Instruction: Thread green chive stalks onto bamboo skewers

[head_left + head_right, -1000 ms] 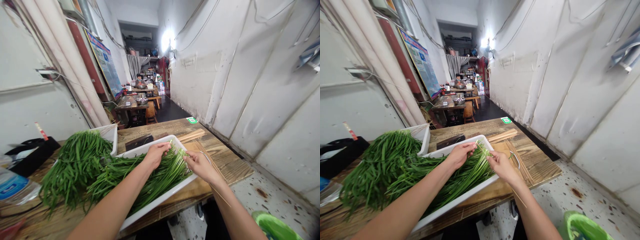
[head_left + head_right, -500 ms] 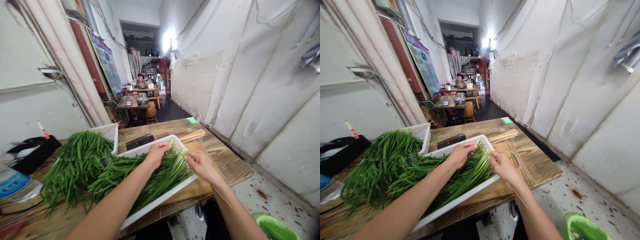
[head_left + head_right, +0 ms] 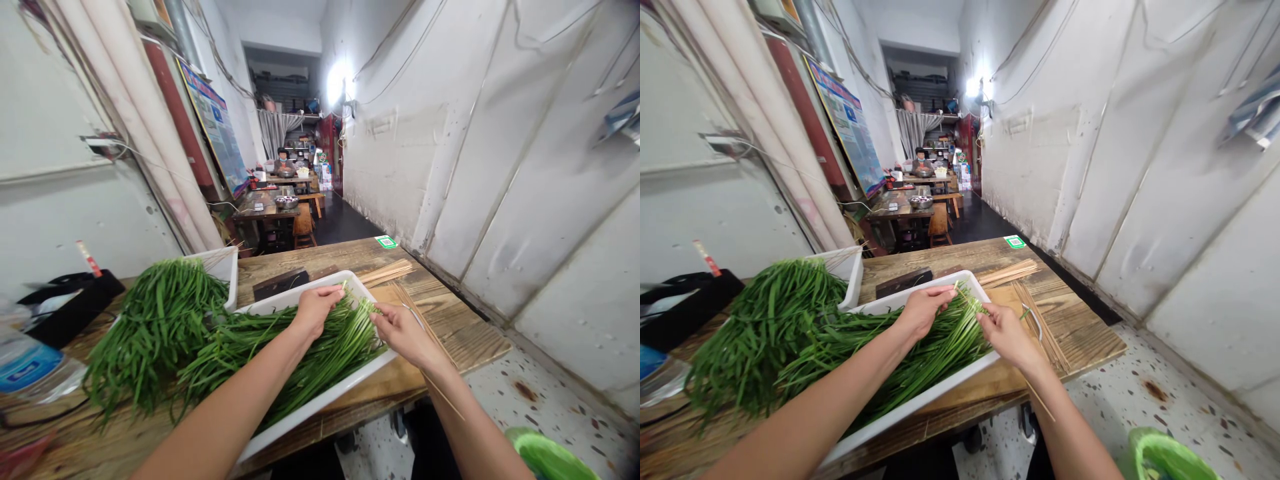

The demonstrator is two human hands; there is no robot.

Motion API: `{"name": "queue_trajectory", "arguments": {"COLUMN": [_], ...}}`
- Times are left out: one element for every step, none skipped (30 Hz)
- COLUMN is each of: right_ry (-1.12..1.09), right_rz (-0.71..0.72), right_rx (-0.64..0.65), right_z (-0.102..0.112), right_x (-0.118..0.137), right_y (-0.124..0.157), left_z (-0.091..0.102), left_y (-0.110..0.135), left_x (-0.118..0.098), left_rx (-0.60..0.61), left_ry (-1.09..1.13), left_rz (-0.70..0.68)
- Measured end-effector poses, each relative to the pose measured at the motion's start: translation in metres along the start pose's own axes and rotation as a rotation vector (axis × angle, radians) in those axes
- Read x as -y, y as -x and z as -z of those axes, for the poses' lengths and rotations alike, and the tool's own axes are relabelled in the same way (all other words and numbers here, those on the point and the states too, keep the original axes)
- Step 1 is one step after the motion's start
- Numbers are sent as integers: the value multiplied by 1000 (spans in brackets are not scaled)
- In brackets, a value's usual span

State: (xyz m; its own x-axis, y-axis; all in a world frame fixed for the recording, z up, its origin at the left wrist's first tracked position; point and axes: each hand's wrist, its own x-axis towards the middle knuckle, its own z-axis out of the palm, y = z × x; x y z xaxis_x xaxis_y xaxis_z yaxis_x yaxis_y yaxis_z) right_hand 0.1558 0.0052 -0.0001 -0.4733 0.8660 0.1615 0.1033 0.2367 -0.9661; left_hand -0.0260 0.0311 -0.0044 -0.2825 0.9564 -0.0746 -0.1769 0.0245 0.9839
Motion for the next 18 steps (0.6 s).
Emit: {"name": "queue_trajectory", "arguments": {"right_ry": [10, 19, 25, 30, 39, 55, 76, 103, 129, 149, 162, 167, 169, 171, 179, 193, 219, 245], "right_rz": [5, 9, 15, 21, 29, 38, 49, 59, 68, 74, 79, 82, 85, 87, 89, 90, 86, 81], "right_rx": [-3, -6, -11, -17, -25, -36, -52, -69, -85, -101, -116, -127, -132, -136, -136, -136, -145, -156], "right_z": [0, -1, -1, -1, -2, -2, -3, -3, -3, -4, -4, -4, -3, -3, -2, -1, 0, 1], "right_x": [0, 1, 1, 1, 1, 1, 1, 0, -1, -1, -2, -2, -2, -1, -1, 0, 0, 0], "right_y": [0, 0, 0, 0, 0, 0, 0, 0, 0, 0, 0, 1, 3, 5, 8, 11, 16, 20], "left_z": [0, -1, -2, -3, -5, -6, -8, -10, -12, -14, -15, -15, -15, -15, -13, -12, -10, -7], "left_y": [1, 2, 3, 5, 7, 10, 13, 16, 20, 24, 28, 31, 32, 33, 32, 30, 27, 22], "left_x": [0, -1, -1, -1, 0, 0, 1, 2, 3, 3, 3, 1, -3, -7, -12, -17, -22, -26], "left_rx": [-11, -22, -34, -46, -53, -52, -37, -15, 14, 47, 81, 119, 164, 215, 268, 309, 333, 338], "left_ry": [-9, -19, -29, -38, -46, -55, -69, -93, -128, -170, -217, -262, -302, -335, -367, -406, -461, -538], "left_rz": [-8, -17, -24, -30, -31, -30, -30, -35, -47, -62, -76, -85, -84, -74, -67, -75, -103, -147]}}
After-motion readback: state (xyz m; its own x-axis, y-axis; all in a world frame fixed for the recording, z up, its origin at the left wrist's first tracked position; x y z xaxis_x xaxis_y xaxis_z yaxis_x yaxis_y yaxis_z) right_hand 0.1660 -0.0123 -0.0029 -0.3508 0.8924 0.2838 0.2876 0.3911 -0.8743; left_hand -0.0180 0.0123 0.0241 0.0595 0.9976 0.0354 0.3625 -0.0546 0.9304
